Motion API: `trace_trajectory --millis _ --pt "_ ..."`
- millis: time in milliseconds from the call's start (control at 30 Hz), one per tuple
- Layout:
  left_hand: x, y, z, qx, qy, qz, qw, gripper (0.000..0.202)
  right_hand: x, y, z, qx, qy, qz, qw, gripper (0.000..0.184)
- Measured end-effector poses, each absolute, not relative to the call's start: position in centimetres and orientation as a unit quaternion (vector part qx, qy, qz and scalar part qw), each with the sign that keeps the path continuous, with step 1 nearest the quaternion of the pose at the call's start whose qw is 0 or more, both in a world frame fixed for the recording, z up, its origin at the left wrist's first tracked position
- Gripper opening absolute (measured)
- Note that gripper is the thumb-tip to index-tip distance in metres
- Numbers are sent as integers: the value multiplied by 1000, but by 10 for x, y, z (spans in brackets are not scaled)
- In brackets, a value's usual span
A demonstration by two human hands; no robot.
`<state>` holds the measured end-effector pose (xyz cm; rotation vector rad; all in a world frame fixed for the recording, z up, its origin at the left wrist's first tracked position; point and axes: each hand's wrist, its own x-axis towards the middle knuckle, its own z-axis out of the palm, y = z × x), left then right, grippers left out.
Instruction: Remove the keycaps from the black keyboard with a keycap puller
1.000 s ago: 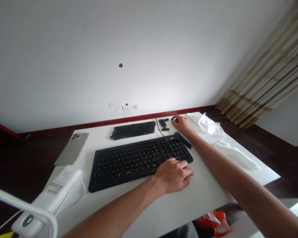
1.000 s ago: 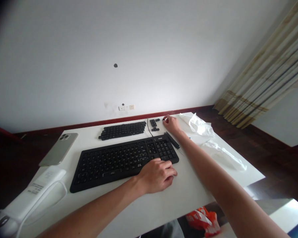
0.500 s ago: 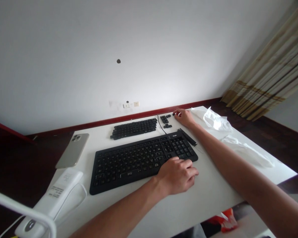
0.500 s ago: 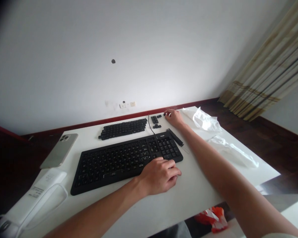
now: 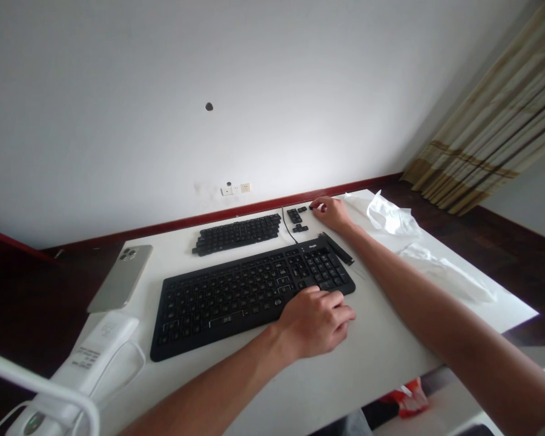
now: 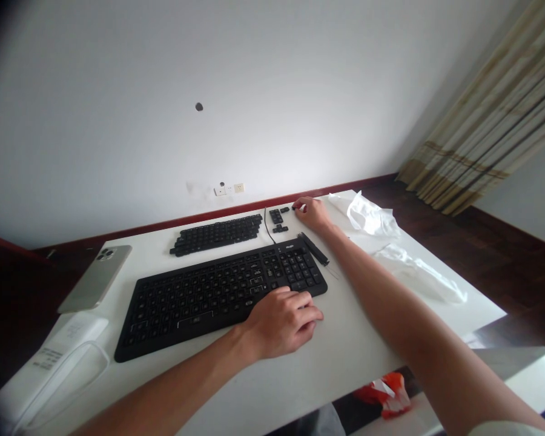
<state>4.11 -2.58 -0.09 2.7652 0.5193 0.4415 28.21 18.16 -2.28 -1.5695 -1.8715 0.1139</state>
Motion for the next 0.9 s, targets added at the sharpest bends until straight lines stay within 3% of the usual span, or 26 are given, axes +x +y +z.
trace_trajectory --millis 900 --pt "41 -26 -1 960 184 157 141 18 283 186 -30 -576 -738 49 349 32"
